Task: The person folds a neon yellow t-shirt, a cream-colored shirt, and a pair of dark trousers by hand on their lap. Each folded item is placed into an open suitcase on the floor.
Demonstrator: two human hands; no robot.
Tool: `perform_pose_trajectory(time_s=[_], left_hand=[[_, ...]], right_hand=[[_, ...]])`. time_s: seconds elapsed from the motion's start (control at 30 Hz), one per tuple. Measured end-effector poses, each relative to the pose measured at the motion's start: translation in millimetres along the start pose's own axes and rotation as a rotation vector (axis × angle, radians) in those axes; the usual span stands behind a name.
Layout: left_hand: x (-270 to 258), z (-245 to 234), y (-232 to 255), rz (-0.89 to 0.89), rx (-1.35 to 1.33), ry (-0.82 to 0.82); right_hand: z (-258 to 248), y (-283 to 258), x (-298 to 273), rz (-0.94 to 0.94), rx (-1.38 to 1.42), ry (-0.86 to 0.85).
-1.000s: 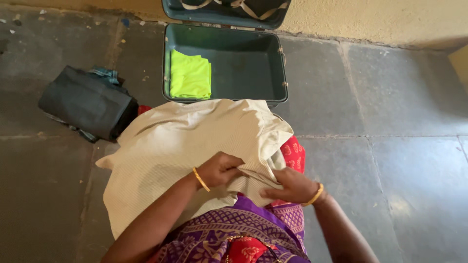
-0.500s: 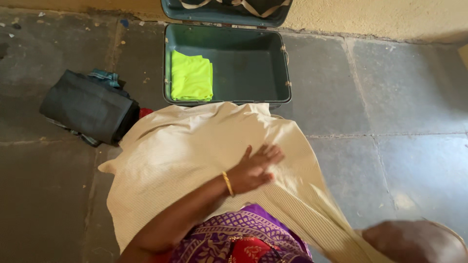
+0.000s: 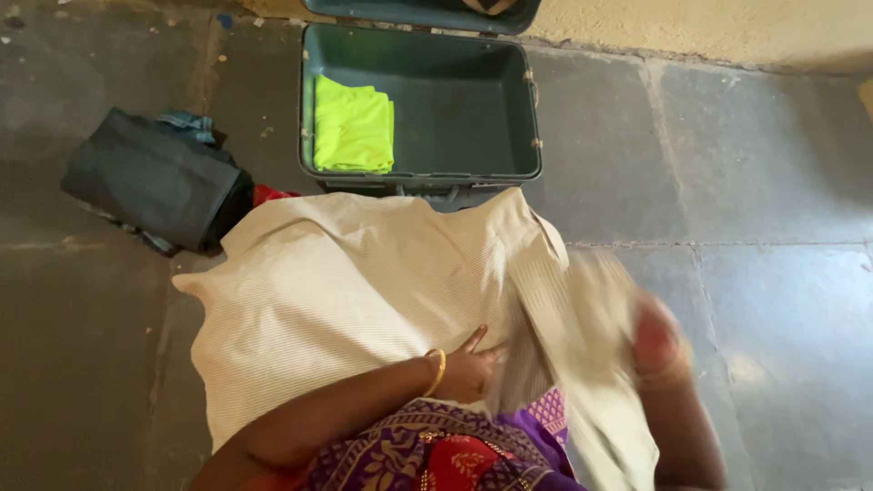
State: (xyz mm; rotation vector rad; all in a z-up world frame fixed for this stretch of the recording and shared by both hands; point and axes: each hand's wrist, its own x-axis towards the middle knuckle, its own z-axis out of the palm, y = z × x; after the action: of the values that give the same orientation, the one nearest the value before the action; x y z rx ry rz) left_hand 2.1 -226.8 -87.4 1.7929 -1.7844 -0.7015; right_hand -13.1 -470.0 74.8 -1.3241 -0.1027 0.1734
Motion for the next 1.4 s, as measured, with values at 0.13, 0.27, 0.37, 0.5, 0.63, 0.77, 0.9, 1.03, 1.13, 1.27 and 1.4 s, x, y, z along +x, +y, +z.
perform_pose_trajectory(time_s=[0.13,0.27,0.37,0.5,0.63,0.77,0.9,1.03,1.13,1.27,1.4], left_hand=[[-68,-19,-17,-0.242,-0.677,0.159],[-200,-33,2,-0.410,-0.830,0.343],[-290,-13,37,-0.558,-0.811,0.753],[-384,38,83,-0.815,0.215,0.798],[-404,82,92,-0.984,0.503,0.489],[-395,94,94,-1.055,0.259,0.799],[-391,74,101,-1.083,0.292,0.707],[-387,66,103,-1.209,0.468,0.485],[-387,65,101,-1.158,0.485,0.588],[-399,57,93,-0.860,0.421,1.048],[-425,41,90,-0.583,-0.104,1.339]], right_hand=[[0,18,60,0.090,0.168,-0.155],[-29,44,39,0.268,-0.130,0.023],[-53,61,-3,0.252,-0.456,0.001],[-62,70,-36,0.044,-1.038,-0.245],[-52,68,-41,-0.140,-1.359,-0.166],[-49,52,-28,-0.192,-1.386,-0.084],[-41,39,-18,-0.234,-1.406,-0.113],[-27,41,-16,-0.367,-1.544,-0.149],[-22,45,-20,-0.423,-1.506,-0.134],[-30,40,-23,-0.351,-1.353,-0.048],[-55,20,-27,-0.194,-1.147,0.022]])
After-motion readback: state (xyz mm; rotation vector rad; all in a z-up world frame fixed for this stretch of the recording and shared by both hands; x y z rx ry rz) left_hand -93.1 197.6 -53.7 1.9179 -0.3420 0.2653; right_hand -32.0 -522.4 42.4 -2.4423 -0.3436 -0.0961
